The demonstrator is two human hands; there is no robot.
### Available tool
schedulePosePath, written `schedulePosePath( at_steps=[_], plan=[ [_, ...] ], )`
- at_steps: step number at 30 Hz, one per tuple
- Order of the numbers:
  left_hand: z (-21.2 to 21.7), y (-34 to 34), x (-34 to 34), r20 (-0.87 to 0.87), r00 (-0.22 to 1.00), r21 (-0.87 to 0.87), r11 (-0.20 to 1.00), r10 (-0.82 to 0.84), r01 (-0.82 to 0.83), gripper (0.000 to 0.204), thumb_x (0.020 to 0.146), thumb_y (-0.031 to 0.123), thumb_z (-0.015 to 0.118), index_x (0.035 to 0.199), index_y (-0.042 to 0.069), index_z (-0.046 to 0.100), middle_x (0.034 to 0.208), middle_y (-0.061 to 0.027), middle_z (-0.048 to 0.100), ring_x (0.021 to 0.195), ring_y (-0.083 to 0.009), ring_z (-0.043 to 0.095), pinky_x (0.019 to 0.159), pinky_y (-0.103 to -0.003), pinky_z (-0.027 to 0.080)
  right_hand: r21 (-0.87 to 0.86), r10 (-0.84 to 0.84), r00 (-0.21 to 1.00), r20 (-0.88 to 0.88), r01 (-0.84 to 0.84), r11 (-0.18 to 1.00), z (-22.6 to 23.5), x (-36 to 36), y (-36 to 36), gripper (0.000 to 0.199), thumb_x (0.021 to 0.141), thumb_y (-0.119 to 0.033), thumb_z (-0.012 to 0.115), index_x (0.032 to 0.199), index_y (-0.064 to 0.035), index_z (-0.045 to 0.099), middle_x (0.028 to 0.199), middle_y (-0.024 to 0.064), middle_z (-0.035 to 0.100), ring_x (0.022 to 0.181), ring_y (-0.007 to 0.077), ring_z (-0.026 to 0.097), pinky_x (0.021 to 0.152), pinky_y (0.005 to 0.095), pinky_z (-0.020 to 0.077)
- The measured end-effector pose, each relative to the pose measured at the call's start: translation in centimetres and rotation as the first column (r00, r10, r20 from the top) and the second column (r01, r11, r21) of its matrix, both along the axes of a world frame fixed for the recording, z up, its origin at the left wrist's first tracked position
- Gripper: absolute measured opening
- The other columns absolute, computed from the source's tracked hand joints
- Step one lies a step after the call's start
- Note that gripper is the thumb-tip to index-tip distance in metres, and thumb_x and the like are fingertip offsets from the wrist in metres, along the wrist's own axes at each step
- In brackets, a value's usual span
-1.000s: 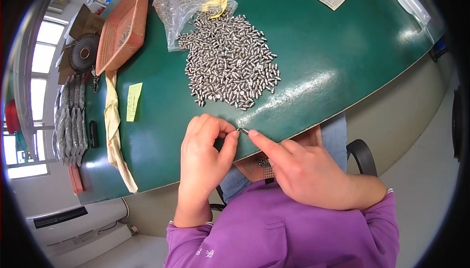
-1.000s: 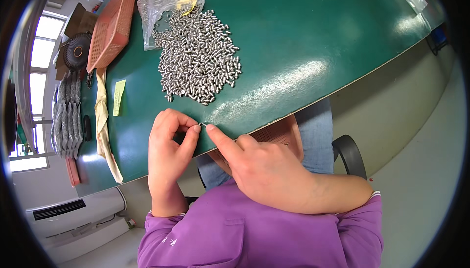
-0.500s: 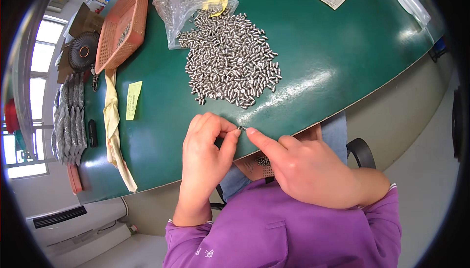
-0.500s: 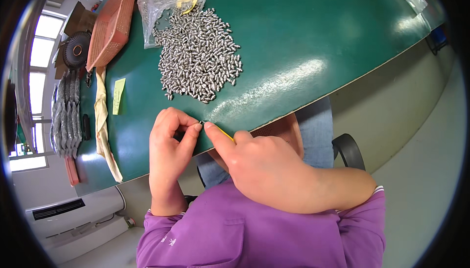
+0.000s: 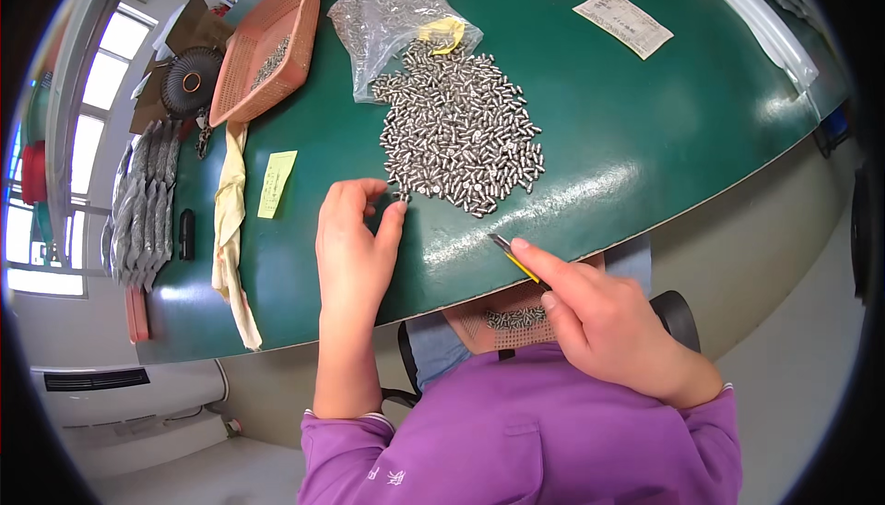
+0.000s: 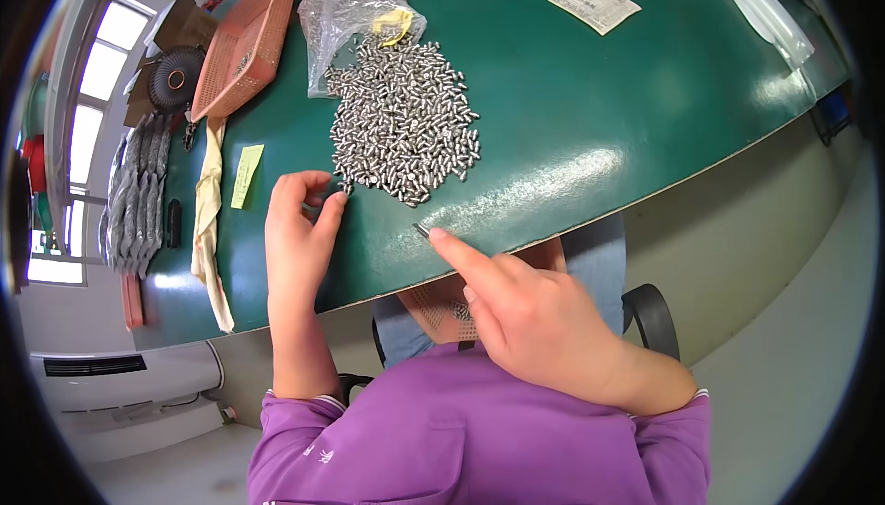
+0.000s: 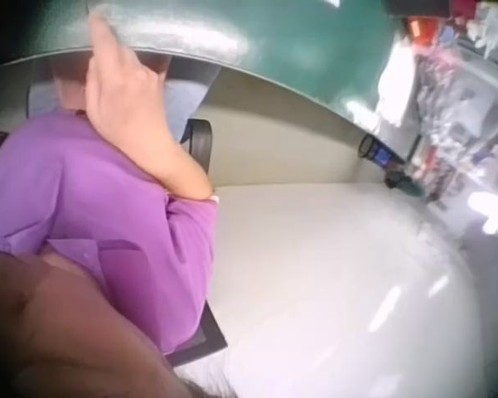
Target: Manually sort and inspect small metal hardware components at a manufacturing workbench.
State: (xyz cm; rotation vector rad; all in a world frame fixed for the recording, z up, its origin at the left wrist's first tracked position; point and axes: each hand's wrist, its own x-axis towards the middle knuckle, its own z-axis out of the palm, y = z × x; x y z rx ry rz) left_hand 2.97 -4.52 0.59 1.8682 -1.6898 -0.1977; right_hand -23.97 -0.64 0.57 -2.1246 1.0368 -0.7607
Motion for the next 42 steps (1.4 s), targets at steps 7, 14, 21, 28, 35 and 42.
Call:
schedulePosePath(
  at_steps=[7,14,21,28,35,42],
  plan=[
    [0.0,-0.6,-0.1,-0.053,0.996,0.097,0.992,-0.071,0.076,0.014,0.086,0.003,0.074,0.097,-0.002,0.065,0.092,-0.0089,0.062,0.073,-0.0179,0.060,0.071,-0.032,0.052,-0.031,0.011,0.999,0.051,-0.009,0.999,-0.2,0.1,0.2,0.058,0.092,-0.003,0.063,0.149,-0.0080,0.051,0.087,0.0121,0.065,0.071,0.0288,0.066,0.067,0.0397,0.0552],
    [1.4,-0.7,0.1,0.029,0.980,0.162,0.968,-0.199,0.192,0.011,0.086,0.001,0.071,0.095,0.000,0.064,0.089,-0.0118,0.061,0.074,-0.0241,0.063,0.071,-0.035,0.052,0.007,0.014,0.999,0.033,-0.014,1.000,0.1,-0.6,0.3,0.056,0.091,0.002,0.059,0.146,-0.0066,0.054,0.107,0.0177,0.071,0.082,0.0336,0.069,0.071,0.0401,0.0567],
    [0.8,-0.6,0.7,0.176,0.924,0.084,0.940,-0.341,0.331,0.012,0.088,0.001,0.069,0.097,0.000,0.061,0.092,-0.0143,0.061,0.082,-0.0312,0.063,0.074,-0.038,0.052,0.016,0.018,0.998,0.059,-0.019,1.000,-0.2,-1.3,0.5,0.057,0.091,0.002,0.058,0.147,-0.0061,0.053,0.108,0.0188,0.071,0.081,0.0344,0.069,0.070,0.0404,0.0557],
    [1.6,-3.5,0.0,-0.085,0.951,-0.121,0.951,-0.297,0.286,0.010,0.091,0.001,0.068,0.099,0.002,0.062,0.095,-0.0118,0.063,0.087,-0.0257,0.064,0.075,-0.035,0.053,-0.058,0.003,0.995,0.100,0.003,0.998,-1.0,-1.2,0.4,0.058,0.092,-0.003,0.061,0.149,-0.0099,0.052,0.084,0.0102,0.064,0.071,0.0284,0.065,0.067,0.0408,0.0556],
    [2.2,-5.1,0.7,-0.194,0.959,-0.173,0.969,-0.207,0.174,0.023,0.091,0.000,0.069,0.113,0.003,0.064,0.101,-0.0091,0.066,0.090,-0.0207,0.067,0.080,-0.032,0.055,-0.039,0.006,0.995,0.102,-0.002,0.999,-0.7,-1.5,0.7,0.058,0.092,-0.002,0.061,0.148,-0.0098,0.053,0.088,0.0113,0.067,0.074,0.0295,0.067,0.067,0.0409,0.0566],
    [1.1,-2.3,2.4,-0.077,0.986,0.115,0.981,-0.149,0.157,0.018,0.089,0.002,0.071,0.106,0.000,0.067,0.099,-0.0103,0.065,0.089,-0.0204,0.068,0.080,-0.031,0.055,-0.044,0.044,0.995,0.092,-0.040,0.998,-0.8,-1.3,0.5,0.057,0.092,-0.002,0.061,0.148,-0.0108,0.053,0.090,0.0116,0.067,0.074,0.0297,0.067,0.067,0.0411,0.0568]
  ],
)
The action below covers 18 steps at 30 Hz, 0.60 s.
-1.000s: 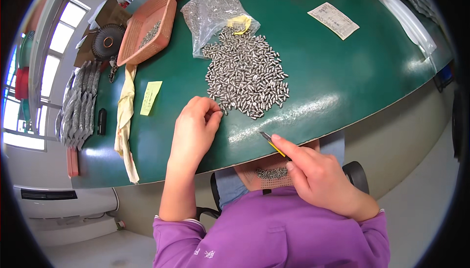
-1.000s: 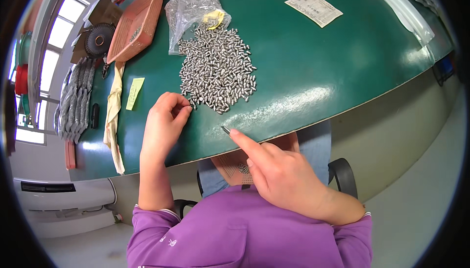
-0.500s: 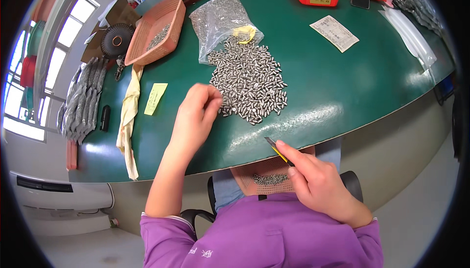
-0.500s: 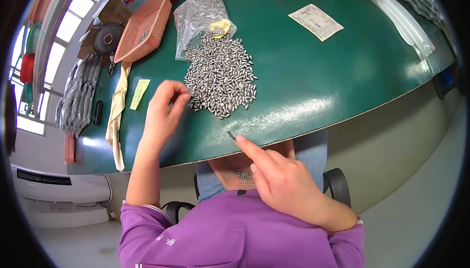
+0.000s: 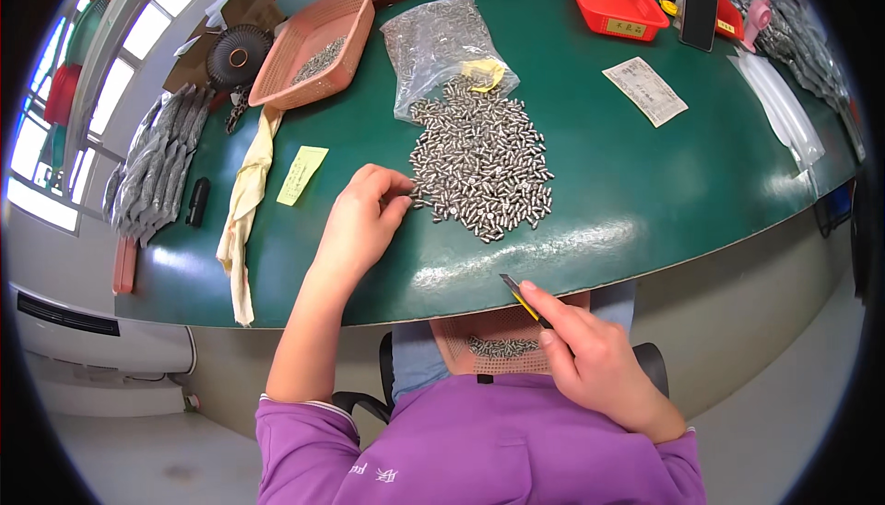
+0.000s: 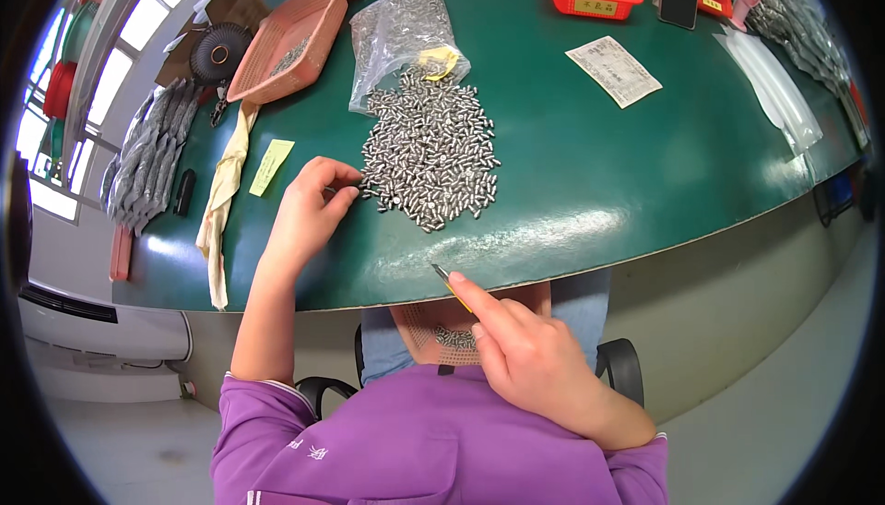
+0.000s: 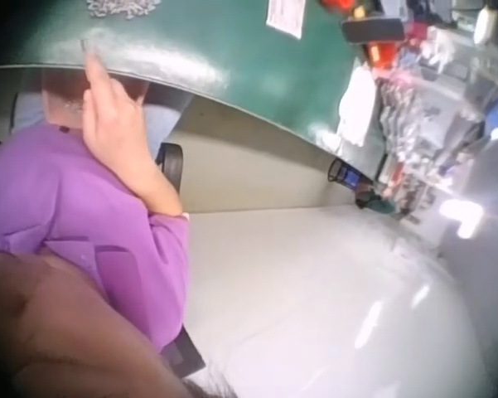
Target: Manually sort and inspect small metal hardware components at a manufacturing workbench.
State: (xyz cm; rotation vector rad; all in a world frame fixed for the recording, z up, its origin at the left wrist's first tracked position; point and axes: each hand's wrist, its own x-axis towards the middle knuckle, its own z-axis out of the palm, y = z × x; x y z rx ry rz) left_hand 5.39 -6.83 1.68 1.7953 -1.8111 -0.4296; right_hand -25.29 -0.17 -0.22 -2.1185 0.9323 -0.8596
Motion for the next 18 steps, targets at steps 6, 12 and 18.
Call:
schedulePosePath(
  at_steps=[6,12,18],
  plan=[
    [-0.1,-0.1,0.5,0.040,0.999,0.012,1.000,0.027,-0.027,0.012,0.088,0.002,0.071,0.100,0.001,0.068,0.095,-0.0100,0.064,0.081,-0.0210,0.065,0.075,-0.032,0.053,0.005,0.005,1.000,-0.011,-0.005,1.000,0.2,0.1,0.1,0.057,0.093,-0.003,0.061,0.148,-0.0110,0.053,0.090,0.0117,0.068,0.073,0.0290,0.067,0.067,0.0410,0.0567],
    [-0.6,-0.7,0.4,0.077,0.997,-0.013,1.000,-0.009,0.010,0.007,0.087,0.003,0.072,0.091,0.000,0.067,0.089,-0.0094,0.062,0.075,-0.0221,0.063,0.072,-0.033,0.052,0.010,0.008,0.999,-0.036,-0.008,1.000,0.4,0.2,0.2,0.056,0.093,-0.003,0.061,0.148,-0.0106,0.054,0.091,0.0123,0.069,0.074,0.0294,0.067,0.067,0.0410,0.0569],
    [-0.1,0.4,0.5,0.083,0.996,-0.030,0.999,0.013,-0.010,0.008,0.085,0.004,0.071,0.088,0.000,0.065,0.087,-0.0092,0.061,0.072,-0.0216,0.061,0.069,-0.033,0.052,-0.004,0.019,1.000,-0.008,-0.019,1.000,0.3,0.7,0.4,0.056,0.093,-0.002,0.061,0.148,-0.0093,0.053,0.092,0.0129,0.068,0.075,0.0295,0.067,0.067,0.0409,0.0569]
  ],
)
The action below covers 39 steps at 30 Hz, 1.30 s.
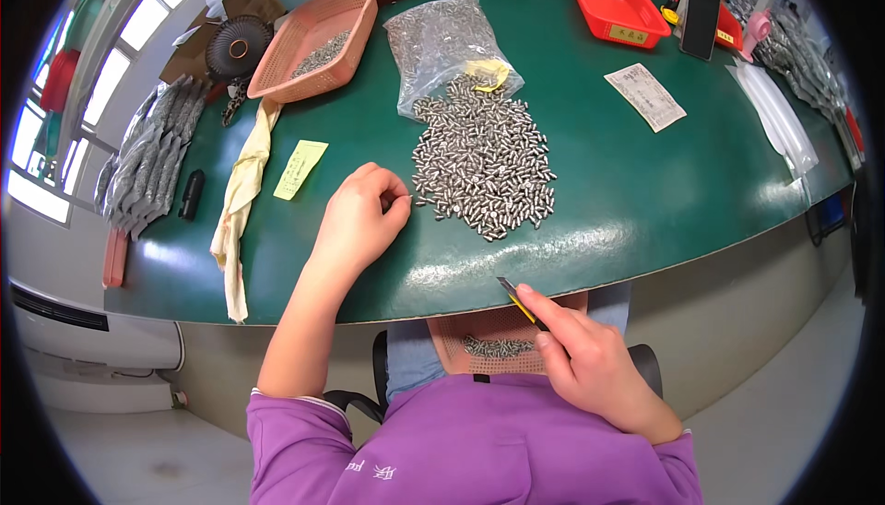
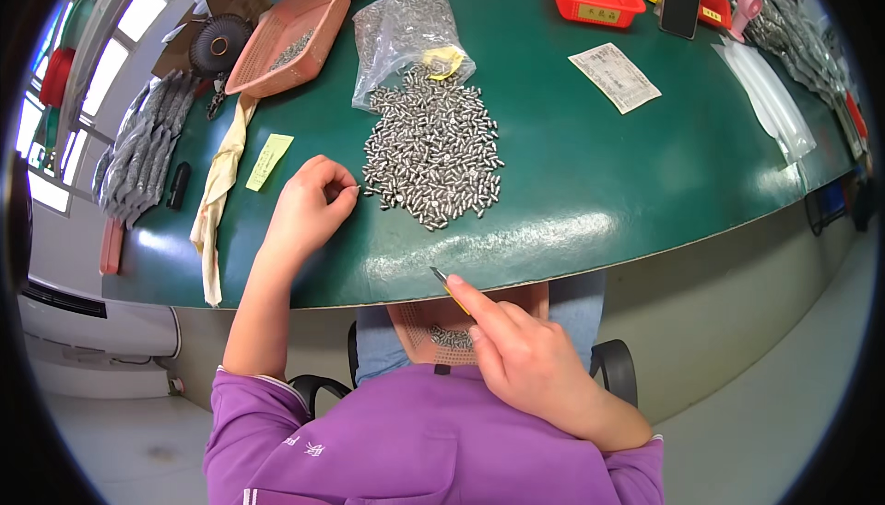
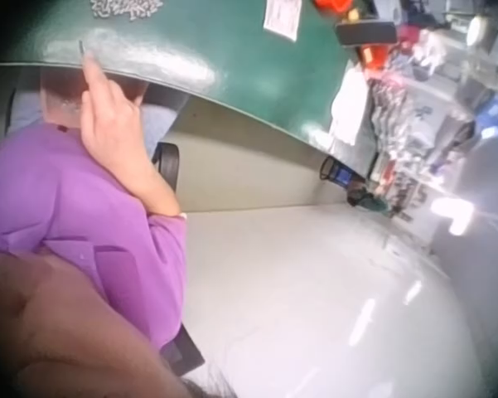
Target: Manually sort and inspect small metal hardware components at a manufacturing workbench.
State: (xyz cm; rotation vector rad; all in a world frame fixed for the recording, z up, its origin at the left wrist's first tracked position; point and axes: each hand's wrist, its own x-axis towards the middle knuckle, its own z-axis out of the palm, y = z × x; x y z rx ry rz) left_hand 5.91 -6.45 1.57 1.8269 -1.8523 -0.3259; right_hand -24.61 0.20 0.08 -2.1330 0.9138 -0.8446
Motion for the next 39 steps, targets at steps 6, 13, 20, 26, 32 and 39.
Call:
schedulePosePath(
  at_steps=[6,13,20,26,32,39],
  plan=[
    [1.0,4.5,-3.2,-0.110,0.988,-0.015,0.994,-0.112,0.111,0.008,0.082,0.002,0.071,0.085,0.001,0.064,0.088,-0.0078,0.060,0.077,-0.0193,0.060,0.067,-0.030,0.049,-0.004,-0.006,0.999,-0.040,0.006,1.000,-0.6,0.4,-0.2,0.058,0.092,-0.003,0.061,0.149,-0.0079,0.051,0.087,0.0123,0.065,0.072,0.0296,0.066,0.066,0.0406,0.0562],
    [-0.3,6.7,-5.8,-0.124,0.984,-0.001,0.992,-0.125,0.126,0.012,0.077,0.001,0.073,0.083,0.003,0.062,0.091,-0.0108,0.062,0.088,-0.0326,0.063,0.077,-0.042,0.052,-0.021,0.017,0.990,-0.141,-0.020,1.000,-0.2,2.0,-0.1,0.060,0.090,-0.004,0.063,0.149,-0.0069,0.050,0.082,0.0108,0.060,0.066,0.0278,0.064,0.062,0.0386,0.0560],
    [-0.9,6.7,-5.8,-0.142,0.982,-0.025,0.992,-0.127,0.125,0.014,0.076,0.000,0.074,0.081,0.003,0.061,0.088,-0.0102,0.061,0.084,-0.0320,0.061,0.074,-0.043,0.050,0.047,0.031,0.973,-0.228,-0.020,0.999,0.4,3.0,0.2,0.059,0.089,-0.001,0.062,0.147,-0.0089,0.053,0.083,0.0113,0.065,0.071,0.0281,0.067,0.062,0.0410,0.0551],
    [-1.0,6.7,-6.0,-0.140,0.983,-0.044,0.993,-0.117,0.112,0.015,0.076,-0.001,0.074,0.079,0.004,0.060,0.086,-0.0094,0.062,0.082,-0.0312,0.061,0.072,-0.042,0.050,-0.027,0.037,0.978,-0.203,-0.044,0.999,-0.3,2.9,0.2,0.064,0.086,-0.007,0.066,0.148,-0.0054,0.051,0.078,0.0095,0.056,0.060,0.0248,0.065,0.053,0.0364,0.0546],
    [-1.1,6.6,-5.9,-0.139,0.983,-0.058,0.992,-0.123,0.116,0.015,0.076,-0.001,0.074,0.078,0.004,0.060,0.085,-0.0092,0.061,0.082,-0.0309,0.060,0.072,-0.042,0.050,0.000,0.075,0.973,-0.217,-0.077,0.997,0.4,2.9,-0.2,0.064,0.086,-0.006,0.065,0.148,-0.0044,0.050,0.083,0.0125,0.058,0.058,0.0288,0.065,0.053,0.0402,0.0551],
    [-0.9,6.7,-5.5,-0.145,0.979,-0.046,0.989,-0.144,0.139,0.014,0.076,-0.001,0.074,0.080,0.004,0.061,0.084,-0.0090,0.062,0.081,-0.0308,0.060,0.072,-0.041,0.049,0.038,0.100,0.943,-0.317,-0.093,0.995,1.2,2.9,-0.3,0.064,0.086,-0.007,0.064,0.149,-0.0055,0.050,0.088,0.0143,0.062,0.062,0.0297,0.067,0.055,0.0397,0.0562]
  ],
)
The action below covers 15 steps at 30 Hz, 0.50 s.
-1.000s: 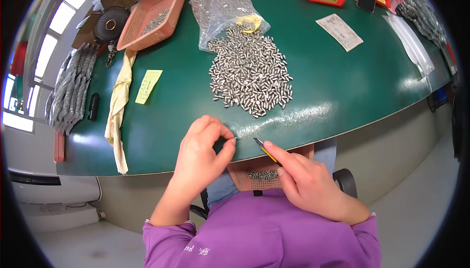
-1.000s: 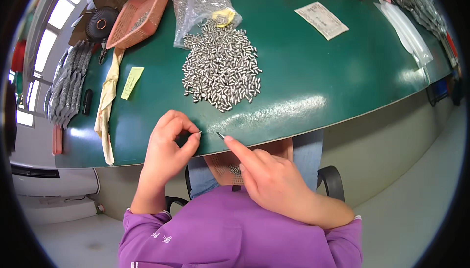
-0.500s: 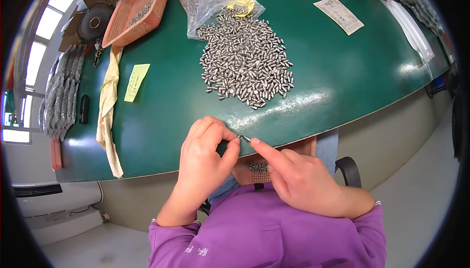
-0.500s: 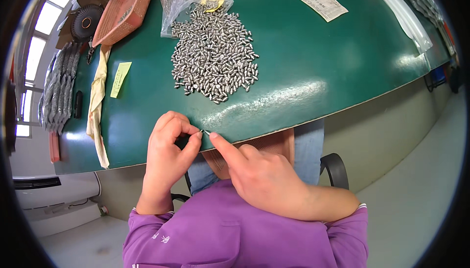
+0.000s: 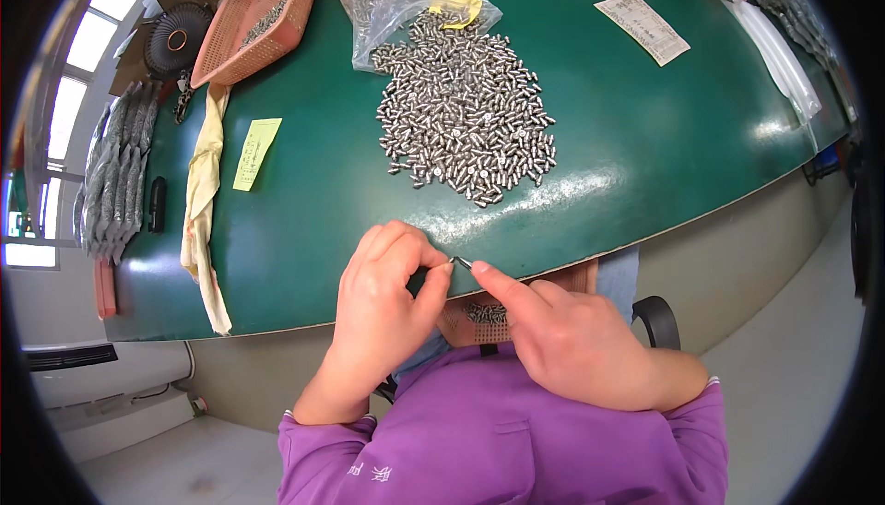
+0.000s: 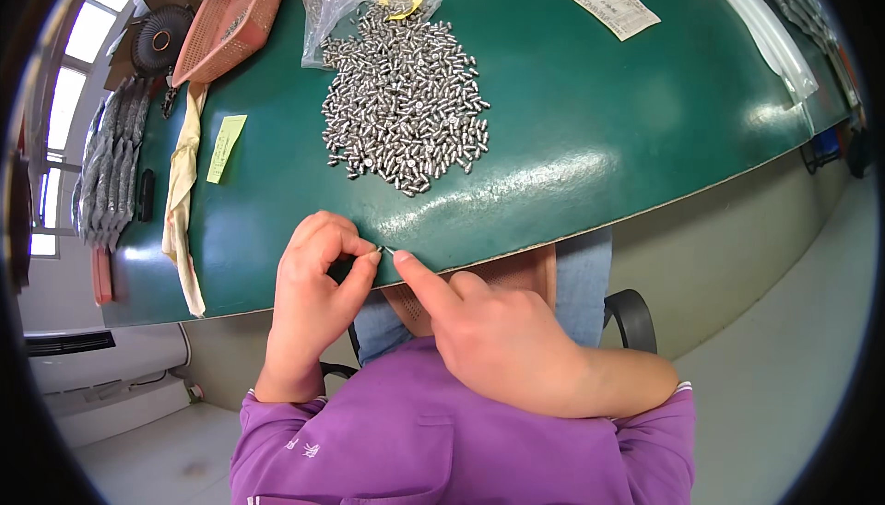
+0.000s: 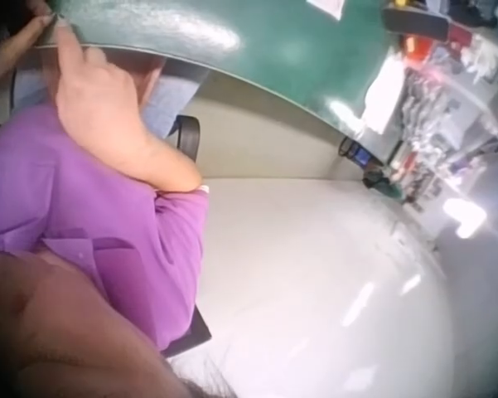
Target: Manually sort and inspect small metal hardware components at a manufacturing workbench.
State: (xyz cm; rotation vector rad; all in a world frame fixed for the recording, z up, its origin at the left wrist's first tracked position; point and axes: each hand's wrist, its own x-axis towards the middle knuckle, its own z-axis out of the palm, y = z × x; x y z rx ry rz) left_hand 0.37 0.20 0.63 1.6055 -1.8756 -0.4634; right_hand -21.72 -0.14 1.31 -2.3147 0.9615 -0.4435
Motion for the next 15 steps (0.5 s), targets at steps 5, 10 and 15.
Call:
schedulePosePath(
  at_steps=[5,10,15],
  plan=[
    [2.4,-0.1,0.5,-0.066,0.959,0.112,0.953,-0.275,0.282,0.019,0.074,-0.001,0.078,0.089,0.004,0.068,0.087,-0.0096,0.065,0.086,-0.0276,0.063,0.078,-0.040,0.051,0.010,-0.087,0.968,0.236,0.087,0.996,-1.3,-0.9,-0.3,0.062,0.090,-0.004,0.061,0.150,-0.0084,0.047,0.093,0.0145,0.065,0.077,0.0311,0.068,0.067,0.0420,0.0568],
    [0.4,-3.3,0.8,0.172,0.972,-0.190,0.974,0.158,-0.124,0.013,0.081,0.001,0.074,0.092,0.004,0.067,0.092,-0.0092,0.064,0.089,-0.0324,0.063,0.078,-0.043,0.051,0.063,-0.102,0.972,0.212,0.091,0.994,-0.7,-1.0,-0.5,0.062,0.091,-0.003,0.061,0.151,-0.0081,0.047,0.091,0.0141,0.065,0.079,0.0317,0.067,0.069,0.0430,0.0562],
    [-0.3,-4.4,1.2,0.268,0.950,-0.225,0.969,0.160,-0.100,0.010,0.083,0.000,0.073,0.090,0.002,0.066,0.089,-0.0094,0.064,0.085,-0.0275,0.064,0.076,-0.039,0.052,0.106,-0.118,0.981,0.155,0.103,0.989,-0.5,-1.0,-0.3,0.055,0.091,0.001,0.060,0.145,-0.0074,0.055,0.117,0.0147,0.071,0.086,0.0296,0.070,0.070,0.0392,0.0561]
  ],
)
